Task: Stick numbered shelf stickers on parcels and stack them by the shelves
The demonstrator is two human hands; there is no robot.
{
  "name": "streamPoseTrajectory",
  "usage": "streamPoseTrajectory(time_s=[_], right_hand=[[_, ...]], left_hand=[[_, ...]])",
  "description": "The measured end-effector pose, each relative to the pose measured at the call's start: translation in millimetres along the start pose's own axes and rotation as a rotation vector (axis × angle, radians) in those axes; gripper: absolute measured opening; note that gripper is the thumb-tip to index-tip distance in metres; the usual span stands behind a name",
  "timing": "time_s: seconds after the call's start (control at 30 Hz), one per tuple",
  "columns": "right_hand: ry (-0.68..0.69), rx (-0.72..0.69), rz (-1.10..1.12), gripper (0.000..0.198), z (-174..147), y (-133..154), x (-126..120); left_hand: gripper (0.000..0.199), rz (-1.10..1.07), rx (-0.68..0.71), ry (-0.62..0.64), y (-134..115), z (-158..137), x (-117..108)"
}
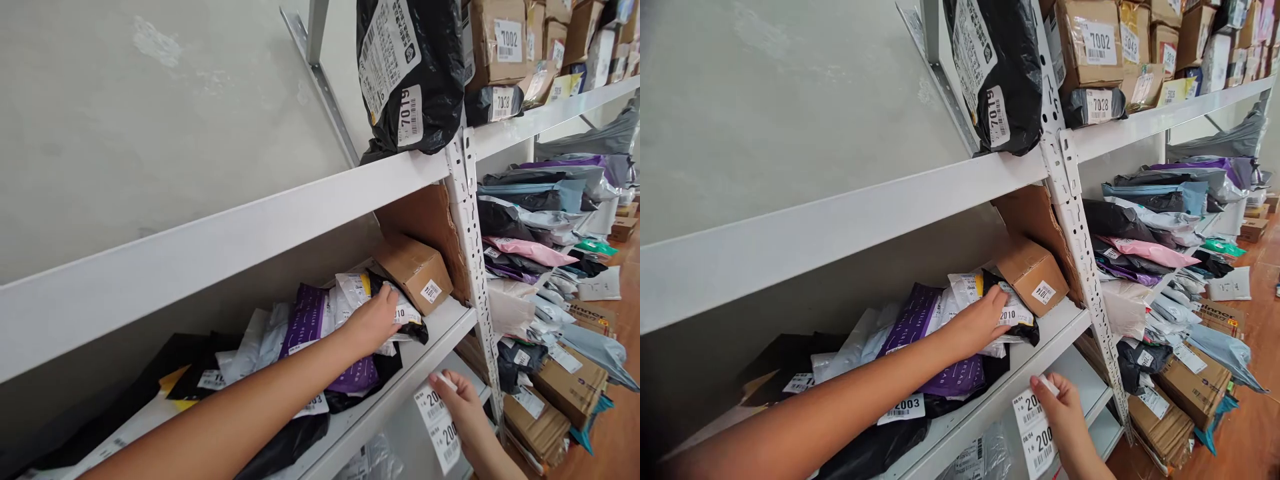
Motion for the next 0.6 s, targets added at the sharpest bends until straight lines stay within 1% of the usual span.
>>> streamPoseTrajectory(time_s=[0.03, 0.07, 0.13, 0.17, 0.2, 0.27, 0.3, 0.33, 0.37, 0.4, 0.43, 0.5, 0.53, 0.6], right_hand=[[-0.029, -0.029, -0.003, 0.067, -6, 2, -9], [-0.062, -0.056, -0.013, 0.067, -12, 5, -17], [-0.127, -0.116, -0.053, 0.067, -27, 20, -30], [-0.152, -0.148, -0.087, 0.066, -35, 28, -34], [-0.172, -0.185, -0.126, 0.066, -44, 37, -38], [-0.215, -0.279, -0.198, 0.063, -66, 53, -41], [-0.239, -0.328, -0.228, 0.061, -79, 58, -42], [-0.26, -0.374, -0.252, 0.059, -93, 61, -42], [-0.287, -0.425, -0.27, 0.058, -108, 63, -41], [-0.318, -0.477, -0.285, 0.056, -125, 63, -41], [-0.353, -0.528, -0.299, 0.055, -143, 61, -40], [-0.444, -0.625, -0.322, 0.053, -181, 56, -39], [-0.5, -0.667, -0.331, 0.052, -202, 52, -40], [-0.614, -0.723, -0.357, 0.051, -246, 41, -45]], left_hand=[[0.046, -0.023, -0.006, -0.041, 1, -3, -1], [0.049, -0.021, 0.018, -0.067, 0, -6, -1], [0.048, 0.055, 0.109, -0.077, -7, -14, 4], [0.048, 0.117, 0.125, -0.081, -11, -18, 6], [0.048, 0.181, 0.096, -0.103, -14, -22, 7], [0.048, 0.264, -0.04, -0.218, -26, -34, 1], [0.048, 0.263, -0.069, -0.29, -40, -42, -5], [0.048, 0.228, -0.038, -0.348, -59, -51, -11], [0.048, 0.164, 0.051, -0.379, -82, -60, -17], [0.048, 0.079, 0.172, -0.382, -108, -70, -22], [0.047, -0.024, 0.298, -0.353, -134, -80, -24], [0.046, -0.295, 0.511, -0.228, -181, -98, -22], [0.047, -0.47, 0.6, -0.144, -202, -106, -15], [0.048, -0.882, 0.776, 0.074, -242, -119, 9]])
Point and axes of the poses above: each hand's wrist, its own z-axis towards the middle knuckle, its own x-axis out of the palm, y = z × x, the point moved 6 cm from there along z, towards the middle knuckle, and after that the axes turned 9 degrees about y, right-handed, at the moved point
